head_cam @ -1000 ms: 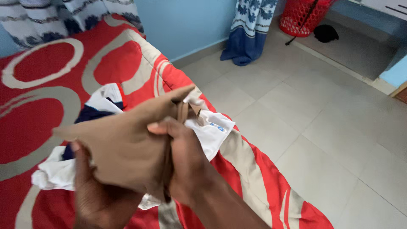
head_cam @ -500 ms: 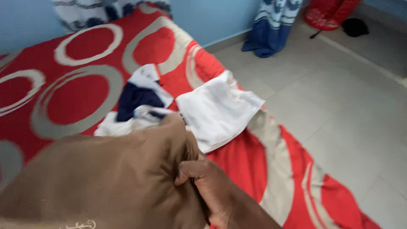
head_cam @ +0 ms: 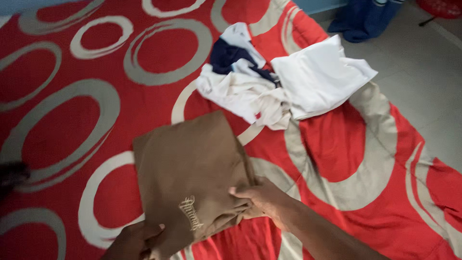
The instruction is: The person folds several shirts and pants on a bed and places them into a blue suitcase.
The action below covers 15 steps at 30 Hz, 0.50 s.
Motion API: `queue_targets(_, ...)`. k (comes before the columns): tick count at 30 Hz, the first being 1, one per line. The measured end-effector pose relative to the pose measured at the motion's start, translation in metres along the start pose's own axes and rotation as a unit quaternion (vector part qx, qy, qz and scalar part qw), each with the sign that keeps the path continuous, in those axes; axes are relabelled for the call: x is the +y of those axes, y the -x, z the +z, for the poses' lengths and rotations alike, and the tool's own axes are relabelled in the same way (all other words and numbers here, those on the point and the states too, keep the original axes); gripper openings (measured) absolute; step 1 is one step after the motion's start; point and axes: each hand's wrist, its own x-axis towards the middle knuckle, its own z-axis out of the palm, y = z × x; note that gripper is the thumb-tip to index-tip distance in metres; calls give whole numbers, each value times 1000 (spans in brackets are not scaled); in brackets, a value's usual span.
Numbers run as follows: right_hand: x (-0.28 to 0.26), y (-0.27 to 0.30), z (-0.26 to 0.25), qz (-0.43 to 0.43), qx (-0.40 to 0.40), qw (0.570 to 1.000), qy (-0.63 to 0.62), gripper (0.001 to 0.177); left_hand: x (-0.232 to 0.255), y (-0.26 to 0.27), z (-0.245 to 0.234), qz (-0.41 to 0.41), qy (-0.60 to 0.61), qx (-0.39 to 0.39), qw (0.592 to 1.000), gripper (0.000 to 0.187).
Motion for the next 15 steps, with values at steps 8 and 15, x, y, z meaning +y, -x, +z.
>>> queue_targets(8, 21, 2, 22, -9, 120, 992, -37, 34, -29, -11, 4, 100, -67, 119, 986, 47)
queue_targets(15, 25, -1, 11, -52, 168, 984, 14, 33, -14, 9, 44, 222, -404, 408, 788, 68)
